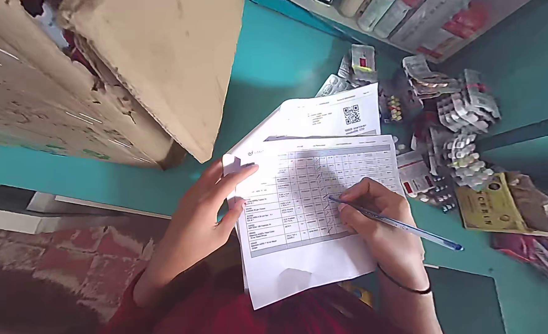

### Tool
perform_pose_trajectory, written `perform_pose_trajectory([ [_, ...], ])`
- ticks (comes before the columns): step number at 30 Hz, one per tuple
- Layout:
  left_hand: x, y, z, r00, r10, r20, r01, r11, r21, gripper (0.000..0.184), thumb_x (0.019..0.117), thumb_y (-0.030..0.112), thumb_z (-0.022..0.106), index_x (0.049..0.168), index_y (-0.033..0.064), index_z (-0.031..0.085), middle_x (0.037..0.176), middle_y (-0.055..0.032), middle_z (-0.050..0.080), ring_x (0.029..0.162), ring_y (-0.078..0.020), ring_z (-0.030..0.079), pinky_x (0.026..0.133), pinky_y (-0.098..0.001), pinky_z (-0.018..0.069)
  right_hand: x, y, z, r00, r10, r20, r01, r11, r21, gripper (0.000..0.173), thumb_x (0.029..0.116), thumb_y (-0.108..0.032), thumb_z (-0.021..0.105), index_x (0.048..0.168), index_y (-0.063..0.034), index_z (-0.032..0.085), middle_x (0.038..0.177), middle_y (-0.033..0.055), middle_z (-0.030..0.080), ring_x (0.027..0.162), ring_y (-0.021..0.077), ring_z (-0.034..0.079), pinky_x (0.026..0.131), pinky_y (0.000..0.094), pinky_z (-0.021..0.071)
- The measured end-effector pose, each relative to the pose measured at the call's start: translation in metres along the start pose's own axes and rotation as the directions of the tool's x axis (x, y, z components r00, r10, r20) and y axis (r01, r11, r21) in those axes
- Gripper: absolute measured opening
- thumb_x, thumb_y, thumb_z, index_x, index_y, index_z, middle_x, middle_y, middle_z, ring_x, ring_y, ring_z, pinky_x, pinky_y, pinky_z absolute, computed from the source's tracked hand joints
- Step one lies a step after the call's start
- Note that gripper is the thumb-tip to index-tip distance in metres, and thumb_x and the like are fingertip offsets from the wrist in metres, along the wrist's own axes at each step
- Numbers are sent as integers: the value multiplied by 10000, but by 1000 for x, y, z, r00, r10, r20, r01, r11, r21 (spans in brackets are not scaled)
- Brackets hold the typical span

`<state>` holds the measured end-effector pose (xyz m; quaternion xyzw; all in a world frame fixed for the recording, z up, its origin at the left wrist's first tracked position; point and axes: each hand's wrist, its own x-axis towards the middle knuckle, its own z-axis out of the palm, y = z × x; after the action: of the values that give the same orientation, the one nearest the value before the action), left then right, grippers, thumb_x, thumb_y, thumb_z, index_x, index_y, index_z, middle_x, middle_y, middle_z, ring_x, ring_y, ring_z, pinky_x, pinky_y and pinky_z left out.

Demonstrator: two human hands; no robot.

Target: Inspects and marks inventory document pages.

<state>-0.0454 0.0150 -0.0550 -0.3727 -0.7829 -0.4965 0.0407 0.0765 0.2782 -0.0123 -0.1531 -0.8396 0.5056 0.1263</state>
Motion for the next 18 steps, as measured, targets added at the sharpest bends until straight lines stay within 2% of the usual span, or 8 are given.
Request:
perform_pose_trajectory([
  [2,-1,0,0,1000,-1,-1,1,1000,9,461,921,107,617,1382,104,631,1317,-138,610,1114,-102,633,884,-204,550,0,2,1,1000,6,-18,-5,999,41,131,809,-84,649,866,-198,619,699,-141,655,547,-57,584,485,107,484],
  [5,0,0,0,1000,0,1,0,1000,8,476,911,93,616,1387,81,621,1319,-143,615,1119,-105,637,893,-212,554,0,6,4,998,-30,-51,33,998,60,131,805,-85,669,866,-197,639,719,-143,674,579,-50,612,518,114,512],
  [7,0,0,-1,1000,6,15,-5,1000,-10,506,883,78,625,1389,65,611,1347,-142,607,1165,-110,627,923,-220,553,-1,7,5,998,-46,-52,49,997,61,127,810,-91,684,877,-194,649,731,-140,686,599,-46,627,534,118,524],
  [10,1,1,-3,998,20,52,-19,1000,-22,545,845,77,643,1387,47,600,1353,-141,596,1158,-107,620,901,-215,557,0,5,6,998,-31,-46,33,998,44,131,810,-89,685,885,-190,646,747,-142,696,614,-46,639,547,123,535],
  [18,3,1,-4,997,46,67,-44,999,-30,547,812,50,660,1356,29,609,1350,-158,588,1172,-144,608,892,-238,554,0,-6,7,1000,-10,-21,8,991,-137,68,803,-162,671,867,-169,646,714,-159,660,574,-80,603,501,106,502],
])
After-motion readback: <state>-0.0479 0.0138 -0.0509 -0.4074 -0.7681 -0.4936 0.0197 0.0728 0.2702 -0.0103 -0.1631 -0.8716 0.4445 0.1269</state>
